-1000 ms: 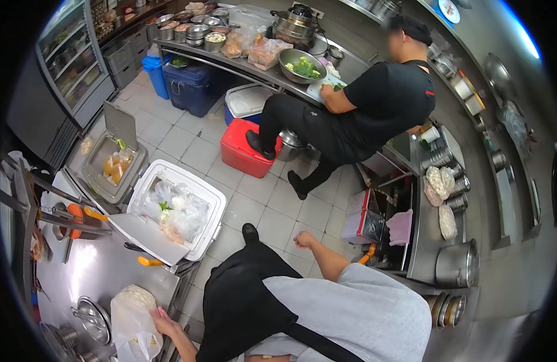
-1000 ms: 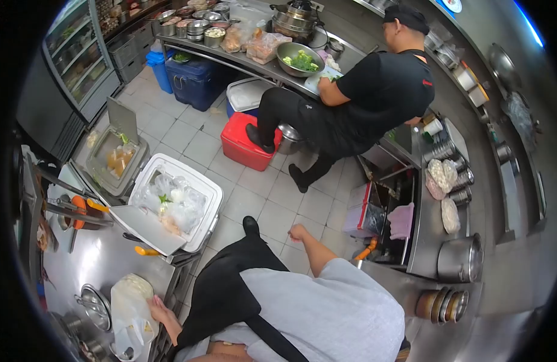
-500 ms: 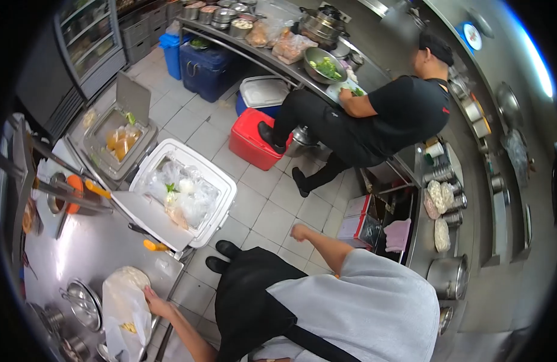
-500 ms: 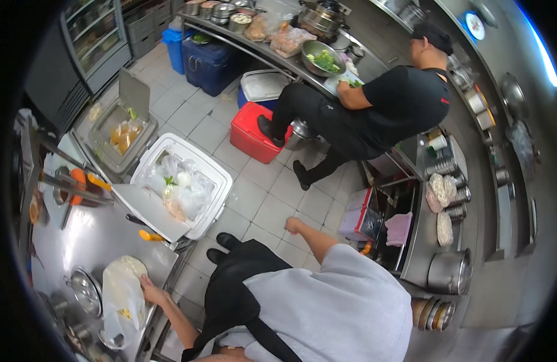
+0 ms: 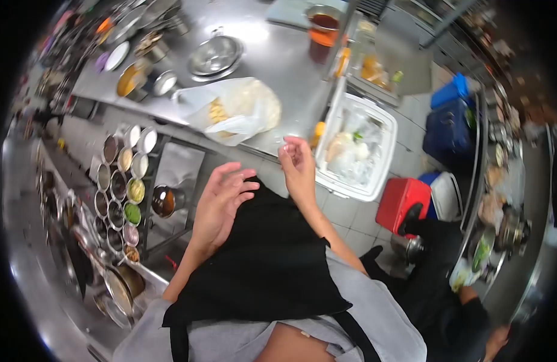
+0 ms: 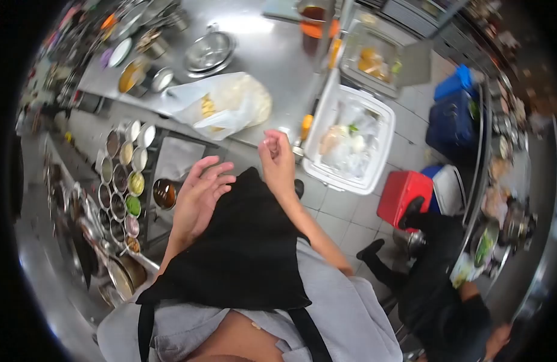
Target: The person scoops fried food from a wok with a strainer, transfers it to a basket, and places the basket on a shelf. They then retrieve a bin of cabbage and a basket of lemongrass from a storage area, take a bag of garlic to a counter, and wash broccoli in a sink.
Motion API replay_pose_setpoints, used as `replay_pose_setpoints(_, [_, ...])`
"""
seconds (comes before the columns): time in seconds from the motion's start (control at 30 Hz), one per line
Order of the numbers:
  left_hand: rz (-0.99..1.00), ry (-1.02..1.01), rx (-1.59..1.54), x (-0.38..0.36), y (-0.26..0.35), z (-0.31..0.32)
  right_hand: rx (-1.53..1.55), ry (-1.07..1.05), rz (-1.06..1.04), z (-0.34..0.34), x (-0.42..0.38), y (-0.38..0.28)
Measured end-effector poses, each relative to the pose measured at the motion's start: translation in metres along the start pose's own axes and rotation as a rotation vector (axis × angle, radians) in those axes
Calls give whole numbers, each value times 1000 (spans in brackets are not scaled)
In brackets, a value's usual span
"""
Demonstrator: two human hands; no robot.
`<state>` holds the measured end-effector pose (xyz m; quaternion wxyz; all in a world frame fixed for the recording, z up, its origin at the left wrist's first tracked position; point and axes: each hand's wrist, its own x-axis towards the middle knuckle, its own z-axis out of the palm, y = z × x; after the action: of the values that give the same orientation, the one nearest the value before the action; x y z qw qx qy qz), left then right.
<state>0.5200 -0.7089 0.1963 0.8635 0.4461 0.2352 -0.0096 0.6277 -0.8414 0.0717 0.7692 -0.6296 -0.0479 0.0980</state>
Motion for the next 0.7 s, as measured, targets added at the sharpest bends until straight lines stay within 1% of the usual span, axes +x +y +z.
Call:
replay_pose_setpoints(0.03, [26, 31, -3, -8, 1, -5, -47, -44, -61, 15, 2, -2])
replay_pose_setpoints(0.1, [103, 113, -65, 2, 9, -27, -43, -75, -45, 32, 16, -8])
replay_pose_setpoints(0.17, [229, 257, -36, 43, -4, -82, -72, 4, 97, 34, 27, 5])
replay_pose_setpoints(0.2, [224, 367, 28, 73, -9, -119, -4, 50, 228, 32, 36, 23])
replay_pose_setpoints(0.23, [213, 469, 89, 105, -11, -153, 57, 104, 358, 31, 44, 39])
replay_pose_setpoints(0.27, [145, 537, 189, 136, -5, -172, 89, 195, 533, 39, 55, 39])
replay_pose_setpoints(0.3, [76, 605, 287, 167, -2, -190, 81, 188, 537, 40, 61, 49])
replay_pose_setpoints(0.33, [16, 325, 300, 210, -27, -231, 206, 215, 654, 41, 67, 67])
replay_pose_setpoints(0.37, [3, 256, 380, 243, -36, -247, 335, 207, 764, 53, 84, 81])
replay_pose_setpoints(0.43, [2, 244, 607, 290, -64, -245, 831, -153, 601, 77, 105, 89])
replay_pose_setpoints(0.5, [-35, 189, 690, 313, -83, -237, 731, 6, 634, 73, 128, 110])
replay_pose_setpoints(0.57, [-74, 144, 726, 324, -93, -234, 652, 117, 541, 29, 151, 188])
replay_pose_setpoints(0.6, [-91, 117, 716, 331, -95, -237, 687, 150, 557, 34, 156, 171])
replay_pose_setpoints(0.63, [-129, 196, 674, 313, -72, -211, 719, 185, 586, 38, 154, 154])
replay_pose_setpoints(0.7, [-203, 19, 400, 309, -51, -205, 575, 146, 483, 21, 155, 143])
